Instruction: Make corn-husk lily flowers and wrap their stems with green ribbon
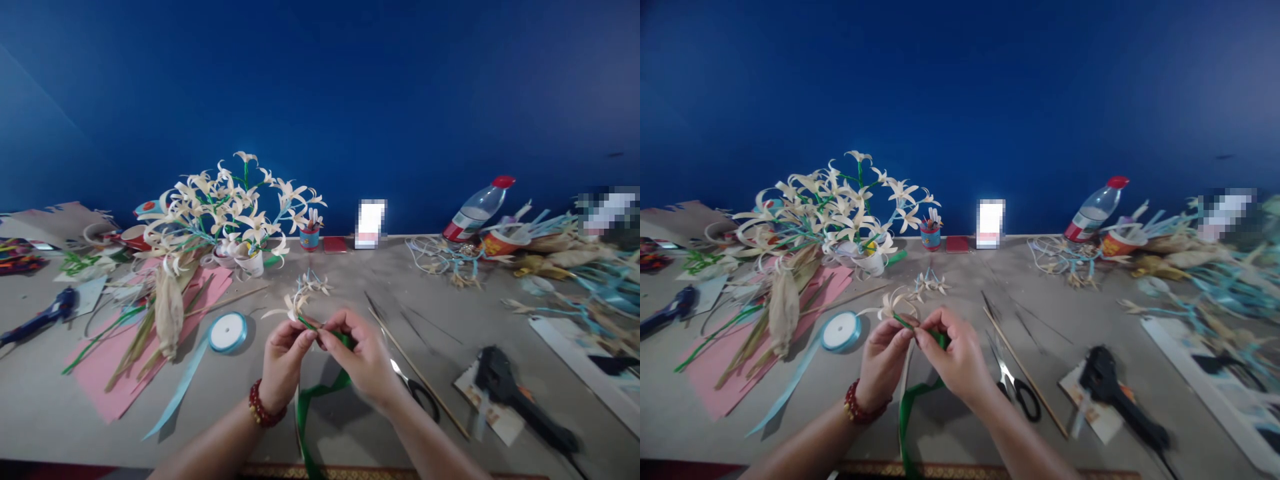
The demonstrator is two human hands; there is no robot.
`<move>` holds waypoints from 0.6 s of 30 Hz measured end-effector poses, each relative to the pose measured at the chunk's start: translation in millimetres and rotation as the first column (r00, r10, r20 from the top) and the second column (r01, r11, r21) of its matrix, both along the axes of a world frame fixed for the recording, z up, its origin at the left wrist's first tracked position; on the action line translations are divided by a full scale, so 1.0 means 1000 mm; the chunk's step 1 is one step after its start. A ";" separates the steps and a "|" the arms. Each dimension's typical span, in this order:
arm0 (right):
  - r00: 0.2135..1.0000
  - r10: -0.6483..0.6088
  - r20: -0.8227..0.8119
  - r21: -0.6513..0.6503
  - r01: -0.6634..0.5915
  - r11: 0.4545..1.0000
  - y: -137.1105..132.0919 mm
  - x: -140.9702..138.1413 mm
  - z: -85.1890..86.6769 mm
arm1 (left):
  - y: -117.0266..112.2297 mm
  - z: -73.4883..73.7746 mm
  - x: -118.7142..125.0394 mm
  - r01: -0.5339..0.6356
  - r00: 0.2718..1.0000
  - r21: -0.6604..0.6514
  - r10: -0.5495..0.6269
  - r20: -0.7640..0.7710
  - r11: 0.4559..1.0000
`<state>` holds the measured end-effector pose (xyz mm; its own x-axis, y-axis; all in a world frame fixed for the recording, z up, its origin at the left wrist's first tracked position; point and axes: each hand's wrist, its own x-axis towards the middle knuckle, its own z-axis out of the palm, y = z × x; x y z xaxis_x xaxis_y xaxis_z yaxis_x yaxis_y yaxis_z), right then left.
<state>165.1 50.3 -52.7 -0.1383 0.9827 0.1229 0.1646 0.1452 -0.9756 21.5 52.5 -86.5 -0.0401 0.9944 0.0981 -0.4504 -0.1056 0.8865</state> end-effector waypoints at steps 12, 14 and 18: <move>1.000 -0.018 -0.013 0.022 0.019 1.000 0.000 0.000 0.000 | -0.002 0.000 0.000 0.014 1.000 0.016 -0.014 0.023 1.000; 0.999 -0.013 -0.033 0.026 0.014 1.000 0.000 0.000 0.002 | -0.002 -0.001 -0.001 0.015 0.999 0.023 -0.016 0.032 1.000; 1.000 -0.023 -0.018 0.037 0.024 0.999 0.000 0.000 0.003 | -0.002 -0.001 -0.001 0.028 0.999 0.021 -0.028 0.022 0.999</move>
<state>165.2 50.7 -49.2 -0.1130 0.9804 0.1615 0.1513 0.1776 -0.9724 20.2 50.5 -87.2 -0.0145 0.9929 0.1180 -0.4729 -0.1108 0.8741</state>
